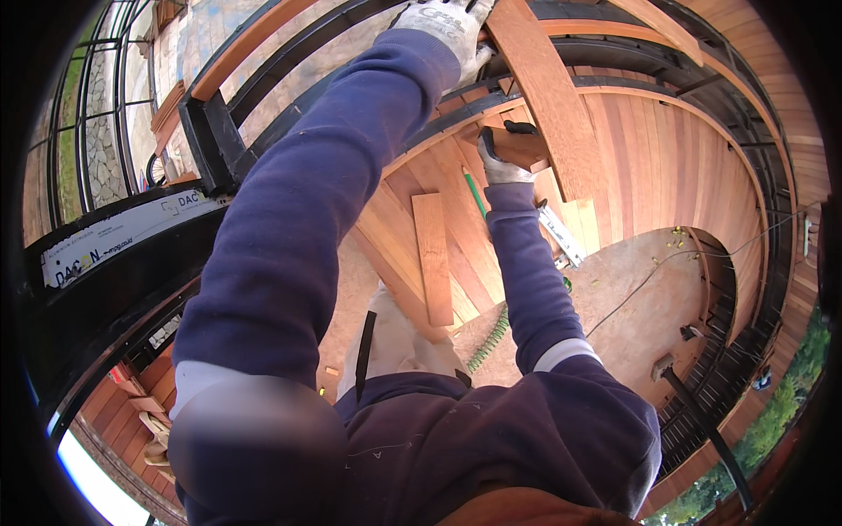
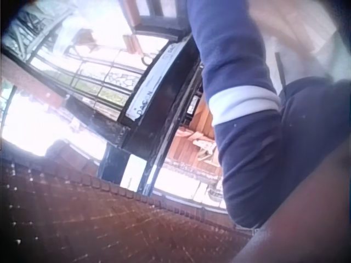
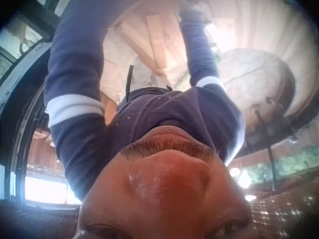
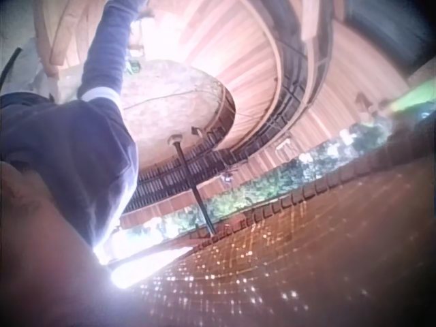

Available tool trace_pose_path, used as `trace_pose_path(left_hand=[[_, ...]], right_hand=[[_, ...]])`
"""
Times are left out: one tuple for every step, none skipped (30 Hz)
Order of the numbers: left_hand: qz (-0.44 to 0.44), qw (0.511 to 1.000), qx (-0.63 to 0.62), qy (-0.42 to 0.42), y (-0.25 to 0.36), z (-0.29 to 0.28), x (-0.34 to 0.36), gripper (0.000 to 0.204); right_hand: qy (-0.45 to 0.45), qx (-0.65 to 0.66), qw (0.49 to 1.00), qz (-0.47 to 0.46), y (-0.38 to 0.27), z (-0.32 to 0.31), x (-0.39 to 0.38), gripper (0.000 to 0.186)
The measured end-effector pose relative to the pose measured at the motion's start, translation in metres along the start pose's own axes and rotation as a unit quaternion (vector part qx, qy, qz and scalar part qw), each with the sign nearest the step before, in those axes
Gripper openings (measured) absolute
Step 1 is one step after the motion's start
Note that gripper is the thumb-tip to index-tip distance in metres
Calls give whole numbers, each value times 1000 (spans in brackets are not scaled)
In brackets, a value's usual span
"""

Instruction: The person fits wooden planks into a curved metal frame on a circular deck. They adjust the planks by hand and use a spirit level to check alignment before continuing to place additional planks.

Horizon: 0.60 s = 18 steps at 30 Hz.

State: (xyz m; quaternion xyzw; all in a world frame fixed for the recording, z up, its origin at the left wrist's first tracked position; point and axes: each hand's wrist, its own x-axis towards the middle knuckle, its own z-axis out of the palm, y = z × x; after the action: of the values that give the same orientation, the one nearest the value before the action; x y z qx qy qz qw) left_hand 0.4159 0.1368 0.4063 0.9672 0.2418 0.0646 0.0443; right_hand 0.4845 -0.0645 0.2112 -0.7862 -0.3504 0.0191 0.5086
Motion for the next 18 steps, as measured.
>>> trace_pose_path(left_hand=[[3,1000,-1,6,0,1,0,77],[6,1000,-1,11,-1,1,1,76],[1,1000,0,4,0,0,1,75],[-4,1000,1,-3,1,-4,1,74],[-8,1000,3,-10,2,-7,1,73],[-9,1000,-5,-8,-1,-8,1,71],[-7,1000,-5,-7,-2,-6,2,71],[-4,1000,-5,-7,-3,-4,3,71],[-5,1000,-4,-8,-4,-4,2,71],[-4,1000,-18,-4,-5,-5,0,71],[-5,1000,-26,1,-6,-5,-1,71],[-4,999,-37,6,-4,-5,-1,71],[-3,999,-47,12,-3,-4,-1,71],[3,999,-35,33,-5,2,0,71],[-1,998,-48,32,-6,1,0,70],[-5,998,-61,31,-7,0,0,69],[-9,997,-74,30,-8,-1,0,68],[-1,996,-79,42,-10,1,0,66]], right_hand=[[1,-24,1000,-18,-3,1,4,49],[13,-24,1000,-14,-6,6,8,52],[-8,-48,999,6,-14,6,14,61],[-7,14,999,42,-24,11,18,66],[-7,77,994,78,-33,13,22,71],[-46,77,993,82,-40,14,29,79],[-48,53,995,75,-41,16,33,79],[-49,29,996,67,-41,19,39,80],[-54,7,997,60,-41,22,43,80],[-60,-7,997,43,-42,23,48,85],[-58,-24,997,41,-40,27,52,86],[-56,-44,997,39,-38,30,56,88],[-53,-64,996,38,-37,32,60,89],[-67,-52,996,42,-37,35,63,94],[-63,-68,995,40,-36,37,65,95],[-58,-85,994,39,-35,39,66,96],[-53,-101,993,38,-34,40,67,97],[-55,-92,994,38,-32,42,68,97]])
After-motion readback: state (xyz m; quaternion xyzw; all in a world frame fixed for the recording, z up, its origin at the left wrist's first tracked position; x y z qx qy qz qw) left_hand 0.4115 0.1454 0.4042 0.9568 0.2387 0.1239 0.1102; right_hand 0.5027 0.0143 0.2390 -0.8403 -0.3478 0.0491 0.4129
